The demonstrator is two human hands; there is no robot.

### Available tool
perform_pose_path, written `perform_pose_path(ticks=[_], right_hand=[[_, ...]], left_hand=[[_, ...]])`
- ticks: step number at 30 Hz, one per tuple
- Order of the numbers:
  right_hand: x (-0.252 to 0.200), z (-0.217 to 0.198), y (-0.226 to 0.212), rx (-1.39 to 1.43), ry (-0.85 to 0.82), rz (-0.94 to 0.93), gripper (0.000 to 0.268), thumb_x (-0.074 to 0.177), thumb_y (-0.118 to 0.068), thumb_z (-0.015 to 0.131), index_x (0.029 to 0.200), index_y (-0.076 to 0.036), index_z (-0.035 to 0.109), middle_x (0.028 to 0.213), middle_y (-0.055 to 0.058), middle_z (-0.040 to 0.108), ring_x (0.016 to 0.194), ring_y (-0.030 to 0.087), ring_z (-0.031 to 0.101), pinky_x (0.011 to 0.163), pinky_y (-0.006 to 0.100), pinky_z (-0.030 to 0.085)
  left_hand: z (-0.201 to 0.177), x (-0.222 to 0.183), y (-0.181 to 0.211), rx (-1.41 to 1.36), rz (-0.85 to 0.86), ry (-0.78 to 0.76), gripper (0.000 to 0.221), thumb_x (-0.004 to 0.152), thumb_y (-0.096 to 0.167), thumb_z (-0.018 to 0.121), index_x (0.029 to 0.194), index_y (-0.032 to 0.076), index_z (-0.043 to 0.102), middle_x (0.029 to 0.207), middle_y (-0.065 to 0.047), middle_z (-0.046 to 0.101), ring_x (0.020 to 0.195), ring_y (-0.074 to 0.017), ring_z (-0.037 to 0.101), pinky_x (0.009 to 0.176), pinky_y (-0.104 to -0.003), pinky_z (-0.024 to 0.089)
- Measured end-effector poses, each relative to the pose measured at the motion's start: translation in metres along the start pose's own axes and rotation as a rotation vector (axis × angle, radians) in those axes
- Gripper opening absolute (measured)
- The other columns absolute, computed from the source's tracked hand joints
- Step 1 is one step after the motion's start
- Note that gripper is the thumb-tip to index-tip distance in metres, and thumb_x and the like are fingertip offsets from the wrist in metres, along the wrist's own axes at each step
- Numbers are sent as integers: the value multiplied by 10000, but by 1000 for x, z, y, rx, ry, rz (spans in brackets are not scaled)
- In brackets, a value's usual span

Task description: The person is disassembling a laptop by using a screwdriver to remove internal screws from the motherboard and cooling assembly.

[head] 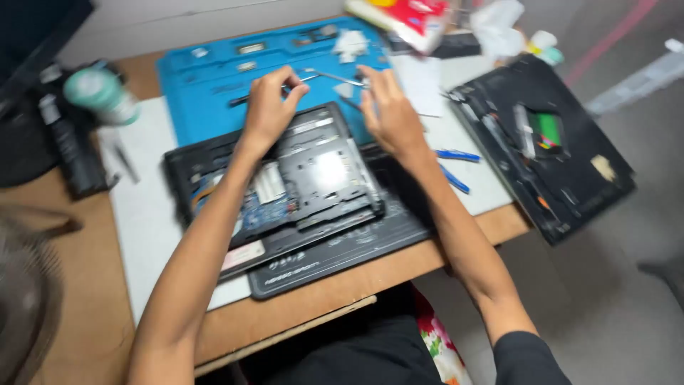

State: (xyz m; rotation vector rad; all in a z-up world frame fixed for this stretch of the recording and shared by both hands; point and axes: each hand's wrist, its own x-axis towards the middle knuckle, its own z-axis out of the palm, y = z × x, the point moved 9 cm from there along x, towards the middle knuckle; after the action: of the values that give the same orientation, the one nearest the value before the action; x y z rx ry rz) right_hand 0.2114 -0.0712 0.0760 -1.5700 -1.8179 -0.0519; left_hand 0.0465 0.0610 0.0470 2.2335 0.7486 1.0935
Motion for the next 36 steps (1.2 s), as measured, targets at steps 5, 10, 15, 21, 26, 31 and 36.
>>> perform_pose_path(ticks=[5, 10, 15, 21, 26, 31, 36], right_hand=[[-7, 4, -45, -28, 51, -117, 397, 1089, -61, 488, 1483, -10, 479, 1107, 189, 486, 918, 358, 566, 791, 452, 506], [-13, 20, -43, -45, 18, -172, 401, 1096, -37, 512, 1489, 37, 484, 1063, 189, 476, 852, 309, 550, 622, 417, 546], [-18, 27, -36, 10, -40, -106, 423, 1090, -67, 529, 1507, -13, 477, 1076, 175, 485, 846, 287, 542, 617, 413, 527], [-22, 27, -37, 6, -33, -133, 433, 1095, -75, 551, 1518, -23, 477, 1097, 182, 514, 817, 266, 558, 596, 374, 533], [-22, 18, -26, 5, 17, -149, 433, 1094, -31, 585, 1516, -8, 486, 1069, 179, 504, 868, 272, 552, 664, 382, 555], [-24, 17, -16, -20, 57, -155, 451, 1078, 21, 670, 1499, -8, 513, 1088, 185, 502, 855, 240, 549, 628, 305, 580], [-29, -11, -53, 44, 257, -326, 492, 1024, 195, 769, 1429, -23, 593, 1066, 200, 503, 930, 321, 559, 785, 408, 598]], left_hand=[[-78, -27, -58, 278, -147, 130, 253, 975, 122, 730, 788, 120, 559, 762, -42, 636, 679, -262, 608, 552, -425, 419], [-98, -34, -106, 515, -202, 154, 172, 938, 77, 753, 799, 84, 652, 844, -93, 687, 705, -290, 660, 515, -428, 493], [-81, -19, -129, 460, -261, 108, 76, 912, 22, 735, 868, 61, 687, 909, -122, 766, 802, -292, 733, 551, -416, 546], [-72, 3, -154, 405, -290, 165, 36, 900, 25, 734, 921, 54, 724, 1023, -189, 763, 819, -308, 764, 508, -374, 567], [-75, 0, -176, 336, -273, 156, 256, 881, 103, 814, 1104, 101, 689, 1011, -144, 731, 820, -293, 686, 599, -429, 527], [-81, -37, -129, 213, -242, 38, 285, 1010, 207, 723, 1258, 136, 602, 868, -120, 625, 1328, -444, 487, 1055, -588, 380], [-103, -89, -1, 286, 11, -1, 231, 1027, 158, 684, 1235, 61, 654, 1034, -76, 539, 968, -255, 549, 920, -407, 421]])
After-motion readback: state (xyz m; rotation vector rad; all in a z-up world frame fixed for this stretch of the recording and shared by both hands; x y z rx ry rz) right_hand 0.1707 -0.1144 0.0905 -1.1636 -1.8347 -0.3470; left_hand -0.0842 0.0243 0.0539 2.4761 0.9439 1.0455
